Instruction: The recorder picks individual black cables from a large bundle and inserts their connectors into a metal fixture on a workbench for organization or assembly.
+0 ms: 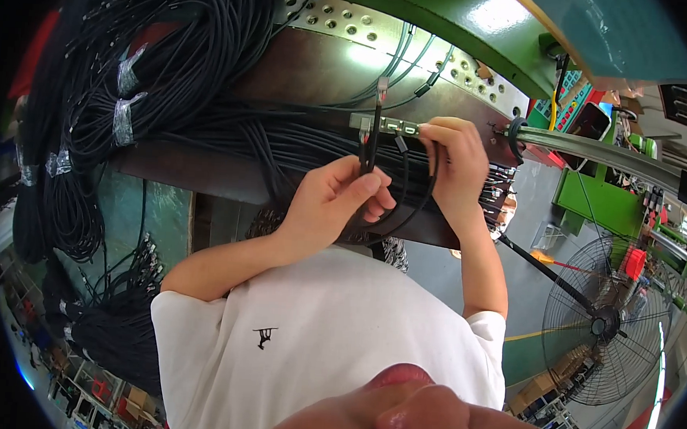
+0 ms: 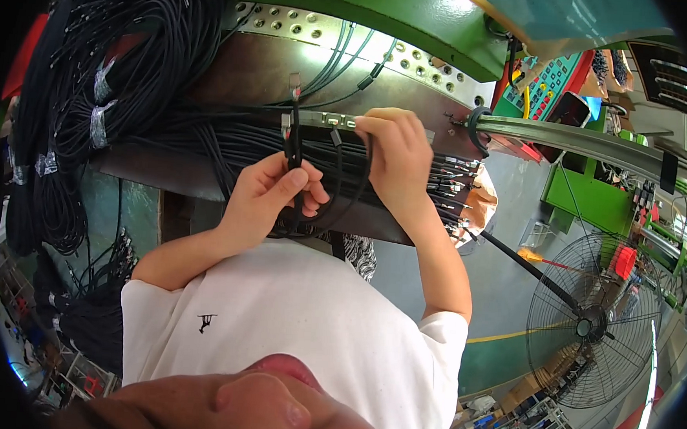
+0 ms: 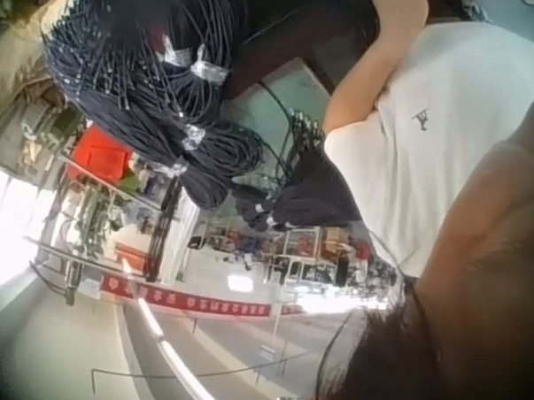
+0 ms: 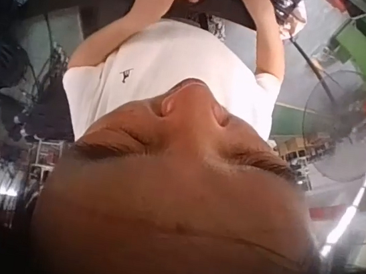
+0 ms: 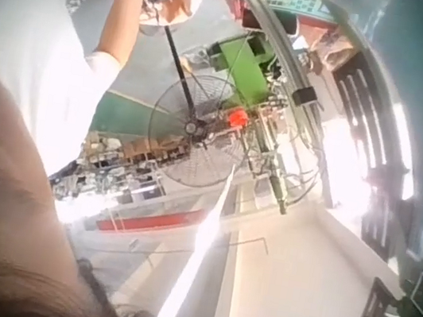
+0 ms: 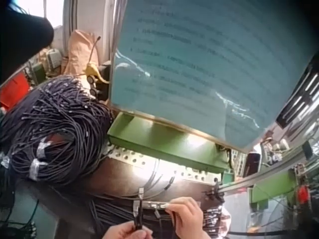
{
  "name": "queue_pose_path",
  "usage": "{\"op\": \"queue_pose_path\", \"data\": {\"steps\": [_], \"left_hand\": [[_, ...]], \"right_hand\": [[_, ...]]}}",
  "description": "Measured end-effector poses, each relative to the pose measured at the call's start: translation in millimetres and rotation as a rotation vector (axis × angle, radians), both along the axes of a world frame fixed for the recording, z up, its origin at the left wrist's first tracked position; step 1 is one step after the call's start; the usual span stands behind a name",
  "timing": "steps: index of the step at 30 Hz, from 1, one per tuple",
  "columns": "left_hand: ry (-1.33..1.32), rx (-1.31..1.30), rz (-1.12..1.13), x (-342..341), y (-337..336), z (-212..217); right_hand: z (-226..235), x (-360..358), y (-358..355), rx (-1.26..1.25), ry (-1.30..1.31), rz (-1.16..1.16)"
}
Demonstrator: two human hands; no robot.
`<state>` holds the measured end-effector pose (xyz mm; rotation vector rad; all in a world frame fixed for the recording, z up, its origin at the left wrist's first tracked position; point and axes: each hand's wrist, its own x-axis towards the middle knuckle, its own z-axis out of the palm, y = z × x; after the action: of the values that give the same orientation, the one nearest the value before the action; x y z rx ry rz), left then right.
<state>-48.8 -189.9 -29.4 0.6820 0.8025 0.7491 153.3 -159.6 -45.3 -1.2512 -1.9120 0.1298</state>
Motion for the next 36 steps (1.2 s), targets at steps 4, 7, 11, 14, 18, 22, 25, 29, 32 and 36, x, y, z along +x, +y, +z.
{"op": "queue_pose_path", "data": {"steps": [4,7,11,14,18,22,25,29,32,36], "left_hand": [[-0.043,-0.069,-0.113,-2.0,3.8,1.5],[-0.059,-0.073,-0.116,-2.0,1.3,4.1],[-0.052,-0.056,-0.132,1.9,4.1,7.4],[-0.059,-0.056,-0.14,1.2,1.9,5.7],[-0.084,-0.058,-0.15,3.8,3.3,4.6],[-0.073,-0.049,-0.168,4.7,2.2,5.3],[-0.062,-0.034,-0.181,5.9,5.2,6.6],[-0.029,-0.012,-0.303,11.8,12.2,7.6],[0.033,0.056,-0.418,7.9,11.4,15.9],[-0.015,0.012,-0.184,8.3,21.2,13.7]], "right_hand": [[-2.1,-5.2,3.4,-0.172,-0.11,0.047],[7.1,-7.5,3.9,-0.207,-0.107,0.067],[8.4,-7.2,6.2,-0.224,-0.134,0.057],[11.4,-2.0,14.1,-0.314,-0.128,0.08],[4.8,-5.4,15.0,-0.289,-0.063,0.09],[-1.8,1.8,9.6,-0.365,0.045,0.036],[9.5,8.6,5.1,-0.211,-0.102,0.057],[31.7,6.0,10.8,0.085,-0.301,-0.012],[29.8,18.2,9.2,0.109,-0.366,0.005],[2.8,22.8,-9.7,-0.196,0.162,-0.149]]}}
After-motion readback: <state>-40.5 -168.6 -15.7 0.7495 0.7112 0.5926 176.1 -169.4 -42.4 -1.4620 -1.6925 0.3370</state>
